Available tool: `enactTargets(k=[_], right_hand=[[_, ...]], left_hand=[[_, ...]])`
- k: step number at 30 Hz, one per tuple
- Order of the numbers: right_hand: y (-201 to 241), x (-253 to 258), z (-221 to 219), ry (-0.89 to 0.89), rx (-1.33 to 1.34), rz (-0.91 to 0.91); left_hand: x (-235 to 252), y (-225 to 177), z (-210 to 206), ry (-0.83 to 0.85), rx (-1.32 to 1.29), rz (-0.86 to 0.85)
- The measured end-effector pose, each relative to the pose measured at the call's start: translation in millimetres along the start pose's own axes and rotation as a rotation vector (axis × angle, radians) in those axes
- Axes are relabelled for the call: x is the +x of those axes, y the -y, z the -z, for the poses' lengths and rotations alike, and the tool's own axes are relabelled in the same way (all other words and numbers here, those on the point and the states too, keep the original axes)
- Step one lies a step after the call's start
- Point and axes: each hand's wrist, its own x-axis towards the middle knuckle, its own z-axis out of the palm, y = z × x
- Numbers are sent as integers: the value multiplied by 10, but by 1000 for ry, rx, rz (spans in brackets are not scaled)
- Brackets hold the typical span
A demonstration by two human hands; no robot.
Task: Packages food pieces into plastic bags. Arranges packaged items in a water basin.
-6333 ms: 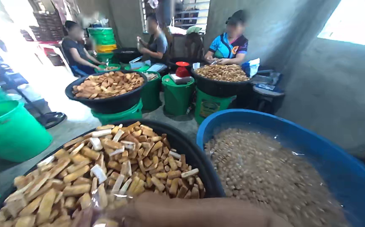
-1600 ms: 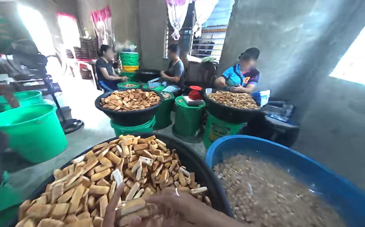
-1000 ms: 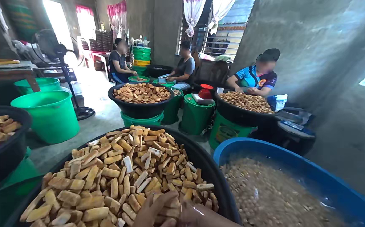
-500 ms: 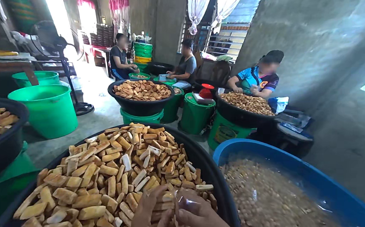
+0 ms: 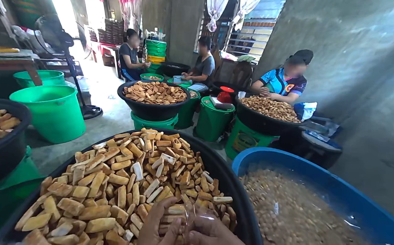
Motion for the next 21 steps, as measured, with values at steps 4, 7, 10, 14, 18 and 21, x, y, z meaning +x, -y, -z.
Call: enactTargets(k=[4,7,10,14,18,21], right_hand=[[1,25,15,31,13,40],[7,37,1,47,17,24],[-5,39,-35,76,-107,44],[-21,17,-96,60,-176,73],[-12,16,-123,62,-220,72],[-9,5,-133,40,-179,100]], left_hand=[[28,-39,49,24,-85,38],[16,-17,55,25,-93,45],[15,-40,55,46,22,82],[58,-27,102,75,183,85],[50,58,93,20,81,76],[40,69,71,-37,9,67]])
